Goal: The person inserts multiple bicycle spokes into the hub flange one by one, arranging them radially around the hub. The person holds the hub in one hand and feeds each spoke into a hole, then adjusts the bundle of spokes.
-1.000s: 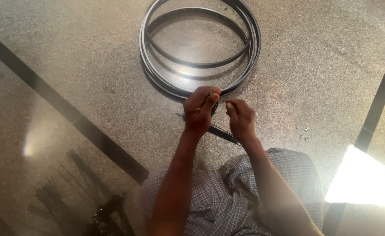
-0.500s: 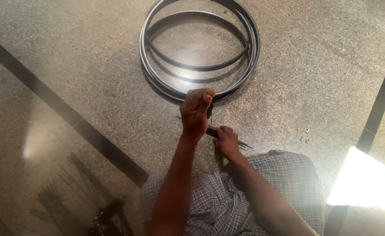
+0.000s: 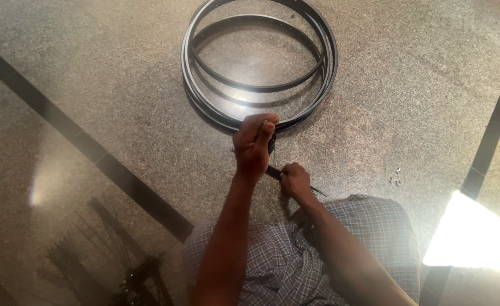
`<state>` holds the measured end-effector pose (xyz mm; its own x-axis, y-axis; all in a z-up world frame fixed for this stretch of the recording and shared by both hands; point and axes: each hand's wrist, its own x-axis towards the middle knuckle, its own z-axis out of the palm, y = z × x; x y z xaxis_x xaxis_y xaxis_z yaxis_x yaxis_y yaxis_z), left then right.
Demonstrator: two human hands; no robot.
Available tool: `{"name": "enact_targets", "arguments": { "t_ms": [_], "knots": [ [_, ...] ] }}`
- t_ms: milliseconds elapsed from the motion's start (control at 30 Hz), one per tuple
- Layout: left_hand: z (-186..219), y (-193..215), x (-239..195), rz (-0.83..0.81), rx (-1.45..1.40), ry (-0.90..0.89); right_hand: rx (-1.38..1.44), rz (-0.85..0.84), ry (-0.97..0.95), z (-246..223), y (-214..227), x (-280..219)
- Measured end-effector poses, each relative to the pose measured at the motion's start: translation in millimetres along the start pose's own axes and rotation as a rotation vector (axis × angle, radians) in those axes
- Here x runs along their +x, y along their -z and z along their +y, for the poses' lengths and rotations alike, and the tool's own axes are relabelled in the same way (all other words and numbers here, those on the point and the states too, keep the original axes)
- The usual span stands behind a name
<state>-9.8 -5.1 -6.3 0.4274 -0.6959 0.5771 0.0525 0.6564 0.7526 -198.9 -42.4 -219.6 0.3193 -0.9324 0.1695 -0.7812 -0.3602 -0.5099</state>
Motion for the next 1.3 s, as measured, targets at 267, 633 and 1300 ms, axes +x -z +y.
{"name": "enact_targets", "arguments": {
  "t_ms": [267, 633, 1300],
  "knots": [
    [4, 0, 6, 0.013, 0.049, -0.022, 0.301, -0.115, -0.372, -1, 32, -5],
    [6, -1, 4, -0.085, -0.034, 0.012, 0.864, 0.306, -0.23, -104, 160, 0],
    [13, -8, 7, -0.169, 0.0, -0.117, 0.374, 0.628, 0.502, -193, 239, -1]
  ]
}}
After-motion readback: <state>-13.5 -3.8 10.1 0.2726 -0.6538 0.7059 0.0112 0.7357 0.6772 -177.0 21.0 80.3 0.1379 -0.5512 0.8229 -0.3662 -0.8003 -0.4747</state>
